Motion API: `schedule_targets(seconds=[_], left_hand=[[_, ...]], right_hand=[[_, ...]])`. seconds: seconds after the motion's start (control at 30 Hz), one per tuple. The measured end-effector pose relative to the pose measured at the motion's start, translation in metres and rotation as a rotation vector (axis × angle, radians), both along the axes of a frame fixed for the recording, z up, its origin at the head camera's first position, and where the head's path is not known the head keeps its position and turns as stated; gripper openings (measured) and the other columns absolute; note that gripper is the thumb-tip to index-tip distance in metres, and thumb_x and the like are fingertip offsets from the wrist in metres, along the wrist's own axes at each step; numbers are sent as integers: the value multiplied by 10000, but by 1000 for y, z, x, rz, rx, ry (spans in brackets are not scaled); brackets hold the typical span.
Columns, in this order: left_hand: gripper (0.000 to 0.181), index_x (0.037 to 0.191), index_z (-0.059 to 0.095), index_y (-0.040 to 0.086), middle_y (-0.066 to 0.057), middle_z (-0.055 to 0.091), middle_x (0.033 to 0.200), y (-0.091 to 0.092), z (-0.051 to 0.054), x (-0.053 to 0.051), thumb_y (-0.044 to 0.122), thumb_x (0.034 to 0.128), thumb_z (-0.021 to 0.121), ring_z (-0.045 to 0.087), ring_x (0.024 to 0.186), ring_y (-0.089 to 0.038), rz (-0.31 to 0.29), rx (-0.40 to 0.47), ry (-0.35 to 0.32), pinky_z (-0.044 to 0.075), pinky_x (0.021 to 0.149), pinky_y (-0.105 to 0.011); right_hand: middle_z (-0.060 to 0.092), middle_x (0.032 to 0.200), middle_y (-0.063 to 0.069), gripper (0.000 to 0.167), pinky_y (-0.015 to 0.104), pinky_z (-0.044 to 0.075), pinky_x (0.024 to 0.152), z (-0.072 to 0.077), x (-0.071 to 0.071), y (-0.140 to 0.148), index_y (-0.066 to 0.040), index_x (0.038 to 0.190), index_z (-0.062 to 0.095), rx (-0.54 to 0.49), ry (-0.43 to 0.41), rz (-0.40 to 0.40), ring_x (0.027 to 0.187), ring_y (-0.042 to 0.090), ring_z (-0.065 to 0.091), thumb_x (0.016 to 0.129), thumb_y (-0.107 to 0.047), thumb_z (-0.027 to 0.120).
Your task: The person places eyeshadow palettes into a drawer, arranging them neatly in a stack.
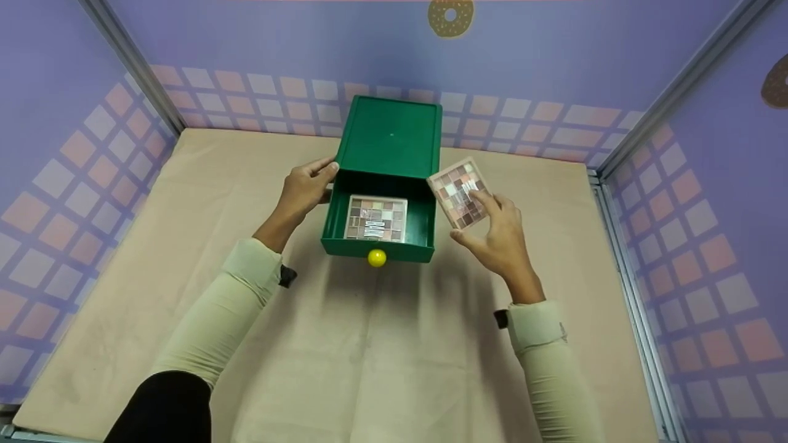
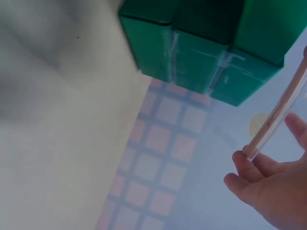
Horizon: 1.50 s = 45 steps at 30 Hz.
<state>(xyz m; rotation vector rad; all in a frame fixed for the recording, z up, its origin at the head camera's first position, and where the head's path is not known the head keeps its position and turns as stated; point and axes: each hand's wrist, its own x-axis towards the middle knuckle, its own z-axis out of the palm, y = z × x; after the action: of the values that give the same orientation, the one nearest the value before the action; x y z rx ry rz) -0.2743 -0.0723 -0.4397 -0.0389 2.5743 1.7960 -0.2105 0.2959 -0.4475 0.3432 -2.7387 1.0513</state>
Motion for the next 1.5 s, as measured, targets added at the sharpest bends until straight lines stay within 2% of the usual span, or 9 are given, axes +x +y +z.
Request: schedule_targets(seconds=[0.23,0.4,0.6,0.73,0.9,1.07,1.17,1.27,1.5], left_hand=[[453,1438,609,238,-46,744,1154,-1,1,0,450,1044,538,674,876,-159,5,-2,4,547,736,-280],[451,1440,607,233,-47,744,1178,-1,1,0,442,1047,536,674,887,-149,1,-1,6,542,735,-271],[453,1451,595,241,-37,750,1063,-2,2,0,441,1048,539,659,843,-172,-3,8,5,520,691,-258],[453,1455,589,249,-36,747,1051,-1,2,0,442,1049,540,655,848,-167,1,7,2,518,692,-253],[453,1452,595,240,-34,749,1109,-1,1,0,440,1049,540,674,901,-170,12,-6,0,527,712,-257],[468,1460,588,230,-45,747,1101,-1,-1,-1,449,1050,534,668,884,-166,10,-13,3,527,718,-268],[465,1459,587,238,-50,749,1129,-1,-1,0,451,1049,534,685,907,-205,6,-14,6,527,722,-279],[461,1457,588,246,-56,737,1211,-1,-1,0,453,1048,536,701,1014,-261,3,-11,5,539,753,-303],[477,1464,581,237,-62,698,1306,0,-1,-1,464,1046,536,689,1103,-258,2,-4,-7,555,812,-342]], right_hand=[[396,1554,264,762,746,257,1122,16,-3,-17,-147,1482,523,23,-8,115,1419,490,344,804,-215,863],[360,1584,244,766,754,272,1112,25,-7,-31,-153,1489,526,67,-27,223,1423,490,332,806,-249,860],[352,1605,177,729,719,292,1123,35,-11,-49,-193,1451,581,128,-32,354,1414,433,346,785,-254,871],[326,1626,135,704,719,293,1132,42,-13,-60,-218,1446,588,159,-71,420,1436,420,324,797,-277,856],[302,1642,122,705,709,299,1144,51,-17,-73,-238,1429,589,194,-144,463,1465,424,302,783,-291,864],[280,1654,107,766,698,274,1166,54,-22,-84,-246,1477,537,233,-179,485,1485,401,276,784,-293,860],[275,1658,108,785,702,264,1170,54,-24,-89,-246,1505,504,248,-187,493,1496,397,262,796,-301,838],[276,1655,122,775,715,266,1160,53,-25,-91,-240,1507,500,251,-185,508,1494,396,257,805,-294,825],[231,1677,135,789,719,253,1163,52,-26,-90,-207,1519,487,227,-162,554,1513,394,222,808,-201,827]])
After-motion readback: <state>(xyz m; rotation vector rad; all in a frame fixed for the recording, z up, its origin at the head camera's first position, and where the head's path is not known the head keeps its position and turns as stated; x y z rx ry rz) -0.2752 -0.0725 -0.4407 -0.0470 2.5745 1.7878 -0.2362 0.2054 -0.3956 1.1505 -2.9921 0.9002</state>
